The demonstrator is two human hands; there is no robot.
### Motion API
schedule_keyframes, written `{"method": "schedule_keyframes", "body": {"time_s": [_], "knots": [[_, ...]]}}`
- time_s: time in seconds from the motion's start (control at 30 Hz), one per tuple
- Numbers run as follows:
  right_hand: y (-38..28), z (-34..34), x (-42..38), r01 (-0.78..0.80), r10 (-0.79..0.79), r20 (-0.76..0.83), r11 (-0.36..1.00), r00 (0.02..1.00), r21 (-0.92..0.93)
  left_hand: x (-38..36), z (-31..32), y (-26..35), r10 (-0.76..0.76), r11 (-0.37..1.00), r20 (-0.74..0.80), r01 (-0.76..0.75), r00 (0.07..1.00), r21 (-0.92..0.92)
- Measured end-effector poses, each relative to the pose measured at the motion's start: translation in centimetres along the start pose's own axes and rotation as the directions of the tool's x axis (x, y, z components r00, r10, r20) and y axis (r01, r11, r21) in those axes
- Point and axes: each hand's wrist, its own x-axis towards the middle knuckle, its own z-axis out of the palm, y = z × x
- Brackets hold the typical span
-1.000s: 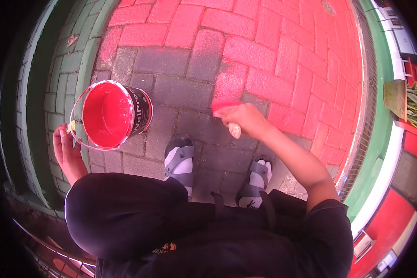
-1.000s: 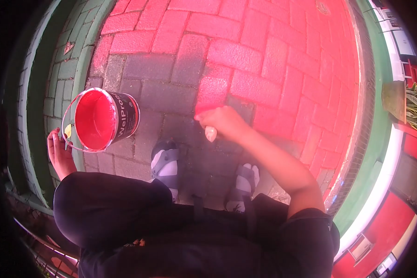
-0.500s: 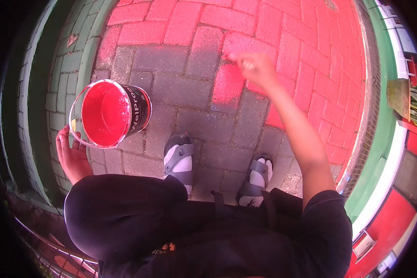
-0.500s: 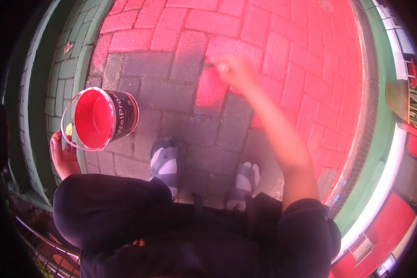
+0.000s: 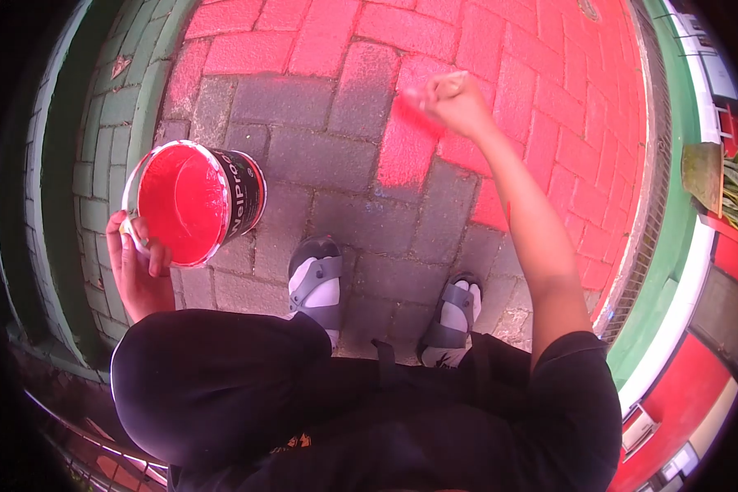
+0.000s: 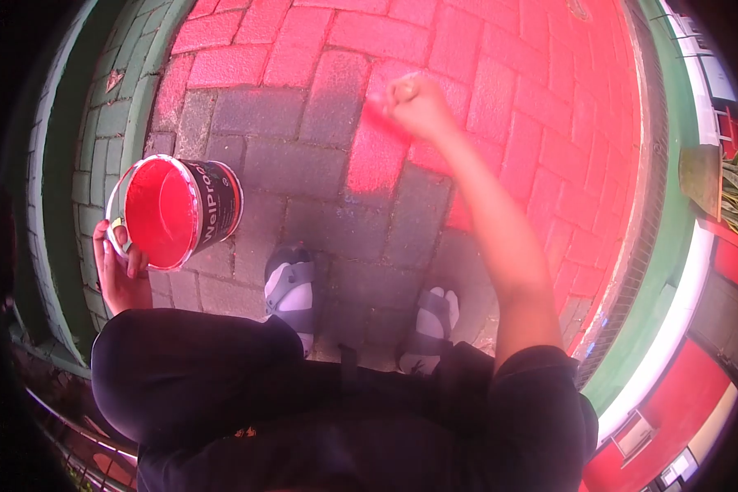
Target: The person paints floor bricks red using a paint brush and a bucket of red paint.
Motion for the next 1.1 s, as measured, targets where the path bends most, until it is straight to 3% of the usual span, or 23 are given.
{"method": "schedule_keyframes", "body": {"time_s": [0.07,0.1,0.23,0.27,0.33,0.37,0.4,0.47,0.5,0.53,0.57,0.6,0.67,0.7,0.73,0.8,0.83,0.87,0.9,0.93,0.97,1.03,1.1], "knots": [[-1.4,-0.4,0.6,0.164,-0.256,-0.140,0.868,0.956,-0.469,0.0,-0.1,-0.3,0.001,1.000,0.069,-0.001,0.998,0.008],[0.8,0.7,0.7,0.242,-0.320,-0.181,0.904,0.930,-0.352,0.0,-0.2,-0.5,0.003,1.000,0.145,-0.004,0.989,0.010],[0.1,5.4,-5.7,0.376,-0.387,0.096,0.760,0.917,-0.530,0.1,0.6,-0.6,0.020,1.000,0.083,-0.020,0.996,-0.002],[-0.8,5.8,-6.9,0.378,-0.389,0.097,0.758,0.916,-0.532,0.3,0.8,-0.4,0.012,1.000,0.069,-0.013,0.998,0.005],[-3.6,5.8,-8.5,0.306,-0.180,0.298,0.834,0.937,-0.460,1.1,1.1,0.3,0.001,1.000,0.054,-0.002,0.999,0.013],[-5.4,4.9,-8.6,0.149,-0.001,0.353,0.908,0.936,-0.393,1.9,1.2,0.7,0.001,0.998,0.098,-0.007,0.995,0.059],[-3.9,4.6,-8.5,0.147,0.000,0.350,0.907,0.937,-0.394,2.6,1.3,1.0,0.001,0.995,0.142,-0.015,0.990,0.103],[0.2,3.9,-6.6,-0.050,0.044,0.274,0.999,0.961,0.015,3.4,1.2,1.2,0.004,0.988,0.190,-0.033,0.982,0.149],[-0.6,3.3,-5.6,-0.050,0.046,0.269,0.999,0.962,0.011,3.5,1.5,1.5,0.023,0.991,0.111,-0.038,0.994,0.129],[-1.4,2.5,-4.5,-0.005,0.005,0.122,1.000,0.993,-0.004,3.6,1.7,1.7,0.039,0.993,0.031,-0.042,0.999,0.111],[-2.2,1.9,-3.5,0.037,-0.037,-0.025,0.999,0.999,-0.024,3.8,1.2,1.9,0.038,0.998,0.112,-0.043,0.993,0.043],[-2.5,1.5,-2.9,0.034,-0.035,-0.027,0.999,0.999,-0.024,3.7,1.4,1.8,0.035,0.998,0.113,-0.040,0.993,0.043],[-2.7,0.6,-1.7,0.122,-0.238,-0.225,0.894,0.945,-0.431,3.3,1.9,1.3,0.042,0.999,0.116,-0.041,0.992,-0.012],[-1.6,1.1,-1.3,0.227,-0.295,-0.178,0.919,0.939,-0.322,3.3,1.8,1.2,0.044,0.999,0.117,-0.043,0.992,-0.014],[-1.0,1.5,-1.7,0.229,-0.297,-0.178,0.918,0.938,-0.324,3.3,1.7,1.1,0.062,0.998,0.123,-0.059,0.991,-0.026],[-2.2,3.5,-3.5,0.252,-0.216,0.140,0.690,0.966,-0.678,3.3,1.6,1.0,0.080,0.996,0.121,-0.075,0.989,-0.039],[-3.2,4.0,-4.3,0.165,-0.071,0.165,0.723,0.984,-0.671,3.2,2.0,1.0,0.080,0.996,0.142,-0.073,0.987,-0.055],[-3.0,3.9,-4.2,0.166,-0.067,0.170,0.723,0.983,-0.671,3.2,2.2,1.0,0.077,0.995,0.163,-0.066,0.984,-0.072],[-2.6,3.5,-4.2,0.127,-0.041,0.208,0.900,0.977,-0.416,3.3,2.3,1.0,0.073,0.995,0.159,-0.062,0.985,-0.074],[-2.3,3.1,-4.1,0.060,-0.028,0.247,0.990,0.969,-0.125,3.5,2.4,1.1,0.086,0.995,0.177,-0.074,0.980,-0.074],[-2.3,2.6,-3.4,0.059,-0.026,0.246,0.990,0.969,-0.128,3.6,2.5,1.0,0.100,0.993,0.197,-0.087,0.975,-0.074],[-2.8,1.2,-1.0,-0.171,0.172,0.191,0.985,0.966,-0.019,3.7,2.7,1.0,0.103,0.993,0.209,-0.090,0.972,-0.073],[-2.8,-0.1,1.7,-0.115,0.118,0.089,0.992,0.989,-0.044,3.7,2.5,1.0,0.101,0.994,0.219,-0.088,0.970,-0.066]]}}
